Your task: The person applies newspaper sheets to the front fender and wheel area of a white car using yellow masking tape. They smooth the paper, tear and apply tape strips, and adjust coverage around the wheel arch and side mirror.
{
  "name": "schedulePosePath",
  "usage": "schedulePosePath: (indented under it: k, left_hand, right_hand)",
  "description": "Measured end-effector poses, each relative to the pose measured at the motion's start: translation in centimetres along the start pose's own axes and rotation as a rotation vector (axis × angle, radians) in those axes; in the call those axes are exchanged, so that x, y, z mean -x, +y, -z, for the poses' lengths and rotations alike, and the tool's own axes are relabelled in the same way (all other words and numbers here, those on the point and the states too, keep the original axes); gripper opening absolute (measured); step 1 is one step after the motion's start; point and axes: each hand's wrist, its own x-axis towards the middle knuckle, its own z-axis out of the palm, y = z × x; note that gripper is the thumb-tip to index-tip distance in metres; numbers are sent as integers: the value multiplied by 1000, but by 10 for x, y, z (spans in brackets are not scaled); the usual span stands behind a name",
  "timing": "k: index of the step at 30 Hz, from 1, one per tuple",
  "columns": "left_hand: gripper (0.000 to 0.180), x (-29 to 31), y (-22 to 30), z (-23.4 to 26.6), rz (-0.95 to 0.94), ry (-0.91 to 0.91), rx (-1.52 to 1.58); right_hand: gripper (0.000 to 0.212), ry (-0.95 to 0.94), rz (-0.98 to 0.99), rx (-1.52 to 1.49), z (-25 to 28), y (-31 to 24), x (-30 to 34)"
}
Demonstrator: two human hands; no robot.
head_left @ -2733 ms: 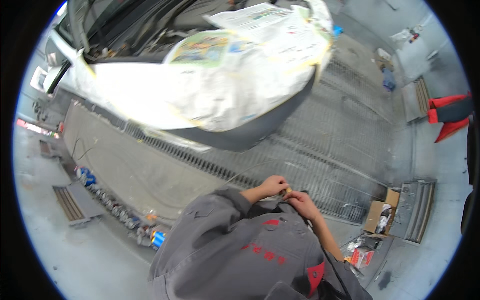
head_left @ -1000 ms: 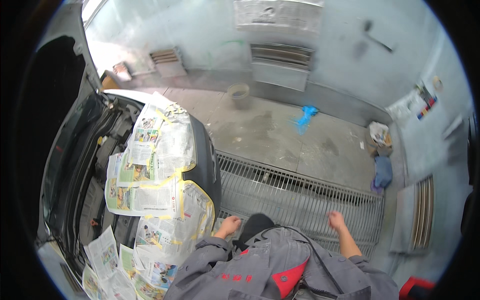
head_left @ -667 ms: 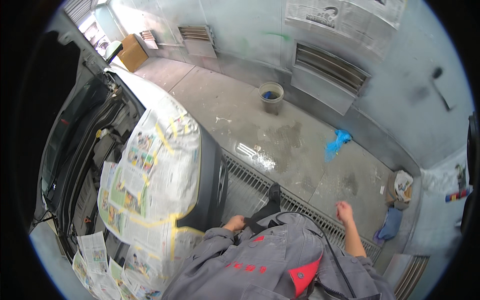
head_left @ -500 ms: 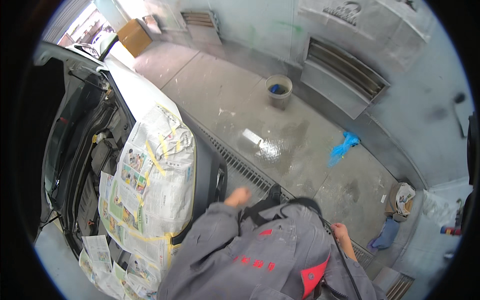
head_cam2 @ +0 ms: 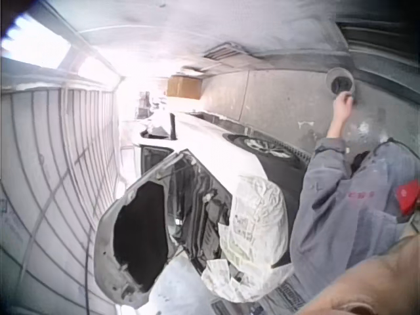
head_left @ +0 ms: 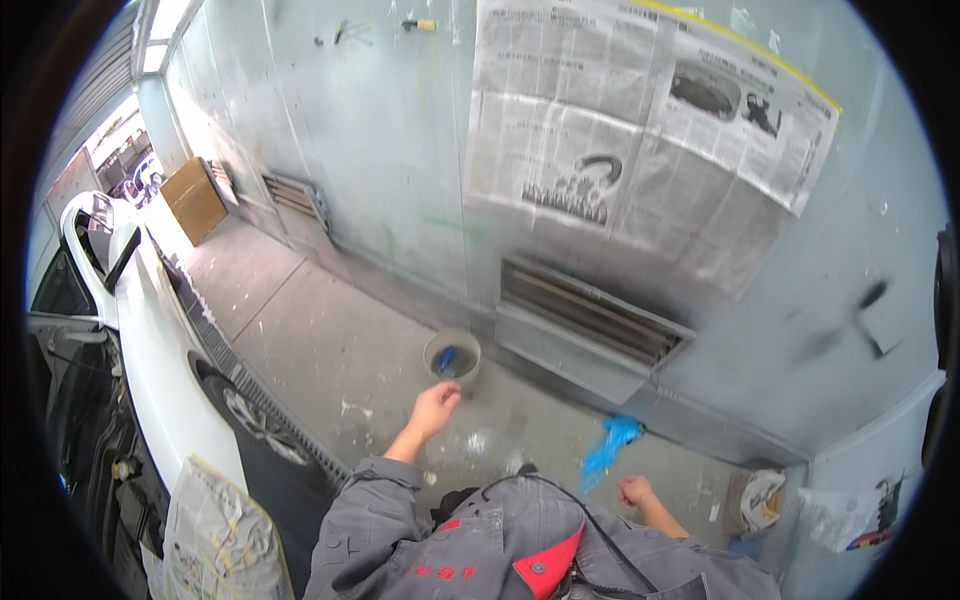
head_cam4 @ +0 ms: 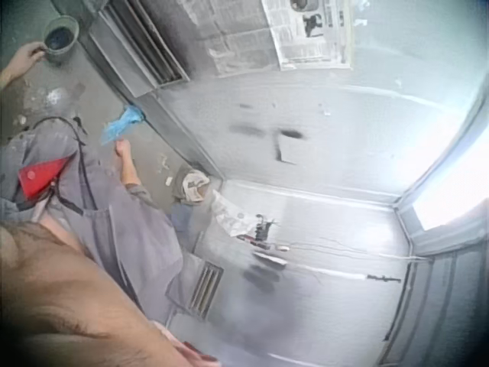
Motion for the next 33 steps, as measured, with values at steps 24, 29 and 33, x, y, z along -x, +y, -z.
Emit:
schedulePosePath:
  k: [24,29,33]
  left_hand:
    - [28,-586,457,264,-807,508,398]
    - [28,-593,456,274,-962,478,359]
    - [33,-569,474,284,-761,63,691]
  right_hand:
    - [22,224,-294,-243,-39,-98,-119]
    - [21,233,-206,-311,-49,-138,-147]
    - [21,255,-95,-427,-49,-165,-166]
